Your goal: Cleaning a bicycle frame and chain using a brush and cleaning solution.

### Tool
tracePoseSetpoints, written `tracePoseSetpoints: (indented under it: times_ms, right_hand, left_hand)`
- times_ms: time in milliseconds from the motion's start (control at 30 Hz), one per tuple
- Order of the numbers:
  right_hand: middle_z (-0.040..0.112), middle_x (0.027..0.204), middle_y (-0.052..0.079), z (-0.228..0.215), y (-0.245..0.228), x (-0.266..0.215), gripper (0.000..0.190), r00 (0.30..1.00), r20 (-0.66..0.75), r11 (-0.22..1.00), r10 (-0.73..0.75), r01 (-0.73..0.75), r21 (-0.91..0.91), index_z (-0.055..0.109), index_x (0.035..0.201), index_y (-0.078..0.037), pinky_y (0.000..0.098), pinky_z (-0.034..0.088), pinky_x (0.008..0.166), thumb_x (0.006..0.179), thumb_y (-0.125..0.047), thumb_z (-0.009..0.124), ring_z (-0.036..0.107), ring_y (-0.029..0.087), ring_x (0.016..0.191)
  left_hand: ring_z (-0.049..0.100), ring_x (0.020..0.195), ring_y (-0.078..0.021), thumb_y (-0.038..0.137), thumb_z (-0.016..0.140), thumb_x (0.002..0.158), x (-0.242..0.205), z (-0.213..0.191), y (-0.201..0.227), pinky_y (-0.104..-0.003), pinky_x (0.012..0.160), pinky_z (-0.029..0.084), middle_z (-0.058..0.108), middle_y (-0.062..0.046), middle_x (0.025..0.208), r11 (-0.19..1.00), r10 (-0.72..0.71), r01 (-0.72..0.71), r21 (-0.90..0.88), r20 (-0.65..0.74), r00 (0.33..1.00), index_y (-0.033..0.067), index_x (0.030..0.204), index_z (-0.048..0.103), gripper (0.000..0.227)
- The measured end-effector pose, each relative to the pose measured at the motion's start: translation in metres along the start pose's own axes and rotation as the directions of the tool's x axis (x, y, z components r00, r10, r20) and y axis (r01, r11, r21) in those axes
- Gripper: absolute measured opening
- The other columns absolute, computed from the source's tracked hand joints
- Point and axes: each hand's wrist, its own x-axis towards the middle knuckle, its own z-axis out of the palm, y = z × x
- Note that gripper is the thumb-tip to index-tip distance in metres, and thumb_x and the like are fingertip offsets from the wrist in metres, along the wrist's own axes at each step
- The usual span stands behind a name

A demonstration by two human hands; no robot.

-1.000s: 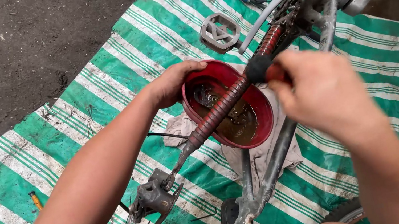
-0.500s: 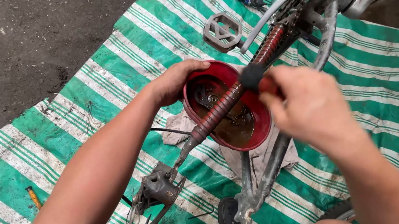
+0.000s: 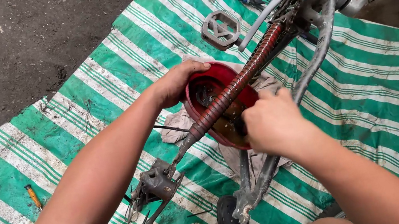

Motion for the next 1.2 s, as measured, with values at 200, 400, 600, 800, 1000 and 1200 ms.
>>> tracePoseSetpoints:
  times_ms: [200, 400, 600, 800, 1000, 1200]
  right_hand:
    - [0.083, 0.103, 0.017, -0.069, 0.013, -0.060, 0.037, 0.996, 0.003, 0.965, 0.085, -0.083, 0.248, 0.084, 0.120, -0.023, 0.0532, 0.060, 0.103, 0.089, -0.043, 0.081, 0.077, 0.040, 0.114]
    - [0.082, 0.099, 0.005, -0.112, 0.036, -0.071, 0.023, 0.902, -0.297, 0.892, 0.315, -0.174, 0.417, 0.075, 0.116, -0.018, 0.0505, 0.058, 0.079, 0.109, -0.035, 0.063, 0.075, 0.031, 0.091]
    - [0.080, 0.113, 0.017, -0.033, 0.038, -0.052, 0.038, 0.800, -0.517, 0.889, 0.304, -0.043, 0.456, 0.071, 0.130, -0.008, 0.0586, 0.055, 0.086, 0.102, -0.033, 0.069, 0.073, 0.044, 0.107]
    - [0.075, 0.093, 0.016, -0.011, 0.030, -0.054, 0.028, 0.782, -0.578, 0.928, 0.234, -0.003, 0.372, 0.070, 0.115, -0.006, 0.0559, 0.054, 0.079, 0.103, -0.030, 0.071, 0.068, 0.041, 0.085]
    - [0.080, 0.099, 0.016, -0.043, 0.048, -0.073, 0.028, 0.787, -0.522, 0.883, 0.329, -0.060, 0.466, 0.076, 0.120, -0.007, 0.0553, 0.056, 0.079, 0.102, -0.028, 0.071, 0.071, 0.038, 0.083]
    - [0.078, 0.090, 0.015, -0.013, 0.038, -0.051, 0.024, 0.813, -0.516, 0.881, 0.270, 0.008, 0.473, 0.071, 0.114, -0.006, 0.0585, 0.054, 0.081, 0.105, -0.029, 0.067, 0.071, 0.037, 0.079]
  left_hand:
    - [0.082, 0.094, -0.0438, 0.039, 0.091, 0.077, -0.024, 0.007, 0.013, -0.059, 0.066, 0.067, 0.076, -0.024, 0.109, 1.000, -0.011, 0.011, -0.005, -0.008, 1.000, 0.0057, 0.117, 0.073, 0.055]
    - [0.077, 0.078, -0.0261, 0.035, 0.071, 0.098, -0.028, 0.004, 0.047, -0.041, 0.074, 0.067, 0.080, -0.012, 0.092, 0.993, -0.113, 0.115, -0.003, 0.185, 0.976, 0.0058, 0.110, 0.076, 0.031]
    - [0.077, 0.080, -0.0256, 0.032, 0.068, 0.099, -0.024, 0.012, 0.058, -0.039, 0.076, 0.067, 0.081, -0.011, 0.094, 0.996, -0.093, 0.094, 0.008, 0.252, 0.963, 0.0057, 0.116, 0.076, 0.033]
    - [0.076, 0.075, -0.0242, 0.040, 0.068, 0.100, -0.029, 0.017, 0.060, -0.036, 0.068, 0.065, 0.080, -0.008, 0.091, 0.991, -0.129, 0.116, 0.073, 0.205, 0.970, 0.0089, 0.113, 0.075, 0.035]
    - [0.078, 0.082, -0.0253, 0.037, 0.065, 0.105, -0.022, 0.017, 0.063, -0.038, 0.080, 0.067, 0.081, -0.009, 0.093, 0.995, -0.090, 0.077, 0.061, 0.254, 0.963, 0.0057, 0.115, 0.075, 0.034]
    - [0.076, 0.076, -0.0248, 0.040, 0.069, 0.098, -0.012, 0.018, 0.064, -0.039, 0.069, 0.065, 0.081, -0.007, 0.092, 0.991, -0.129, 0.121, 0.053, 0.183, 0.975, 0.0098, 0.115, 0.075, 0.035]
